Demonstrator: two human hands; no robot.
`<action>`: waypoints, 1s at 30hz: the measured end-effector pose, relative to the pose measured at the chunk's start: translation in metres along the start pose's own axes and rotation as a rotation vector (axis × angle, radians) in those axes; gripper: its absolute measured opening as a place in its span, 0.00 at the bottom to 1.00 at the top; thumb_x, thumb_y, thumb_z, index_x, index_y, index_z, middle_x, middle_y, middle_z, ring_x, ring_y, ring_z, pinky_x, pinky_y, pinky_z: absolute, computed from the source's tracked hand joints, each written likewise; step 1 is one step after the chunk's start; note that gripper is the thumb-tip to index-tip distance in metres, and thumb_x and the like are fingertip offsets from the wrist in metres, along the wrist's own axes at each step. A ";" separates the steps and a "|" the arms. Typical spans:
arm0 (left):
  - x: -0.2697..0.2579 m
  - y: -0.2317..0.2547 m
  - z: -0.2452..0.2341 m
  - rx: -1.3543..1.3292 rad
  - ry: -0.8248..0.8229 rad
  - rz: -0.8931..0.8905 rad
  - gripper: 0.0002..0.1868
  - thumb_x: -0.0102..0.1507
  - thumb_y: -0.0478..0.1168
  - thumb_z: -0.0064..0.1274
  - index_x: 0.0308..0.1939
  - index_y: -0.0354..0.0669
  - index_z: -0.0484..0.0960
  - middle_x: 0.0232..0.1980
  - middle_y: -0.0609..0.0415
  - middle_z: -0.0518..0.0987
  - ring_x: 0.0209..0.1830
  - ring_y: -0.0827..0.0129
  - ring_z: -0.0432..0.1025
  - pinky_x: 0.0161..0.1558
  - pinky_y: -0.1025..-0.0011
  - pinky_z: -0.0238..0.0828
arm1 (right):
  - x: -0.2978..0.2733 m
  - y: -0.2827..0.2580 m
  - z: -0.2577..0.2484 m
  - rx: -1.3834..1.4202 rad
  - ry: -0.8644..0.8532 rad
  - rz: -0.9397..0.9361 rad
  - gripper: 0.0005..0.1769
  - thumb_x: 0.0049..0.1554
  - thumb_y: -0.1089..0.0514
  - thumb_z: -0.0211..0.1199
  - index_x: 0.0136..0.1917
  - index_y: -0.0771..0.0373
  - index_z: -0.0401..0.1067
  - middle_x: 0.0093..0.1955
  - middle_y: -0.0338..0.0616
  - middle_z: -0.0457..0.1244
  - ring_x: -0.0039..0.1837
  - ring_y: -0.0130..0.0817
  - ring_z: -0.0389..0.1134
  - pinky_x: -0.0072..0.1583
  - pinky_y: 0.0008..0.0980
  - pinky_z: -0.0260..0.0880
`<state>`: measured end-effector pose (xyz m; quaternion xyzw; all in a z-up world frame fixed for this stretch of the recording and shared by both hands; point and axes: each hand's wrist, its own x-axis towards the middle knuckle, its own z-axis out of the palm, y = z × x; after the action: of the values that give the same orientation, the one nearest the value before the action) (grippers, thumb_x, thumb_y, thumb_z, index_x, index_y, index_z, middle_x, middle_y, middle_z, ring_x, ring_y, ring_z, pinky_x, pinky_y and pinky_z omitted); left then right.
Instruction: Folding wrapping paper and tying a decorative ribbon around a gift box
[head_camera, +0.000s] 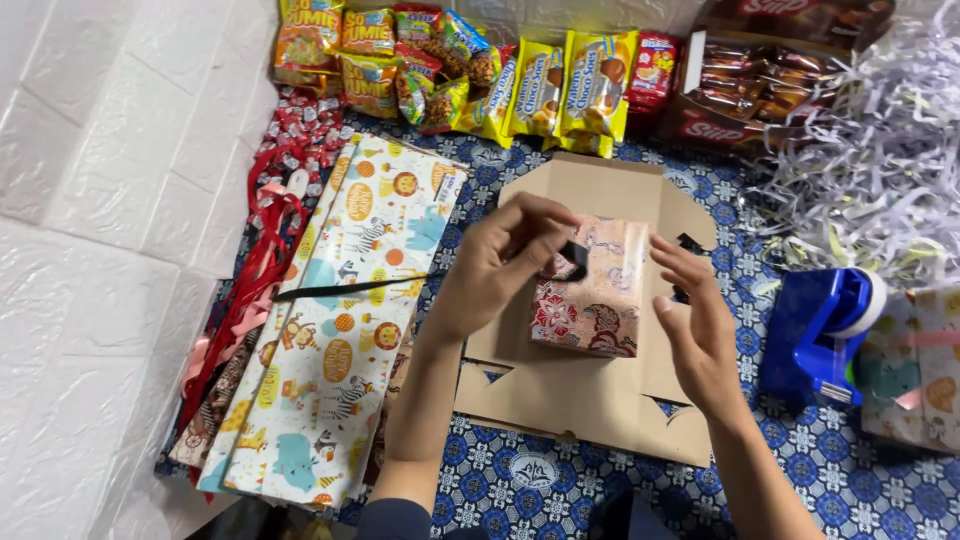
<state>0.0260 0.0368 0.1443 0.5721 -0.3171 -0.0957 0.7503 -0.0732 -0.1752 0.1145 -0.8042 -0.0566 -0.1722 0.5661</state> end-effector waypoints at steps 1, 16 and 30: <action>0.001 0.004 0.009 -0.005 -0.010 -0.001 0.10 0.68 0.35 0.47 0.53 0.39 0.76 0.36 0.47 0.77 0.27 0.71 0.72 0.32 0.77 0.69 | 0.004 -0.005 -0.001 -0.005 0.010 0.003 0.22 0.63 0.57 0.49 0.69 0.64 0.62 0.71 0.57 0.54 0.74 0.51 0.54 0.70 0.49 0.53; -0.019 0.043 -0.001 0.504 -0.098 -0.021 0.08 0.63 0.38 0.56 0.46 0.46 0.84 0.32 0.48 0.83 0.24 0.67 0.74 0.29 0.73 0.67 | 0.023 -0.022 -0.044 0.174 -0.278 -0.075 0.08 0.55 0.61 0.61 0.35 0.65 0.75 0.29 0.44 0.65 0.32 0.30 0.60 0.40 0.29 0.63; -0.051 0.049 -0.023 0.920 0.534 0.161 0.08 0.70 0.37 0.46 0.43 0.36 0.79 0.39 0.53 0.79 0.32 0.74 0.70 0.32 0.78 0.65 | 0.008 -0.040 -0.065 -0.660 0.041 -0.117 0.04 0.60 0.67 0.61 0.48 0.61 0.74 0.43 0.39 0.63 0.46 0.35 0.58 0.55 0.35 0.52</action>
<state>-0.0109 0.0974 0.1678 0.8200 -0.1672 0.2597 0.4818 -0.0912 -0.2221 0.1720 -0.9359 -0.0322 -0.2295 0.2651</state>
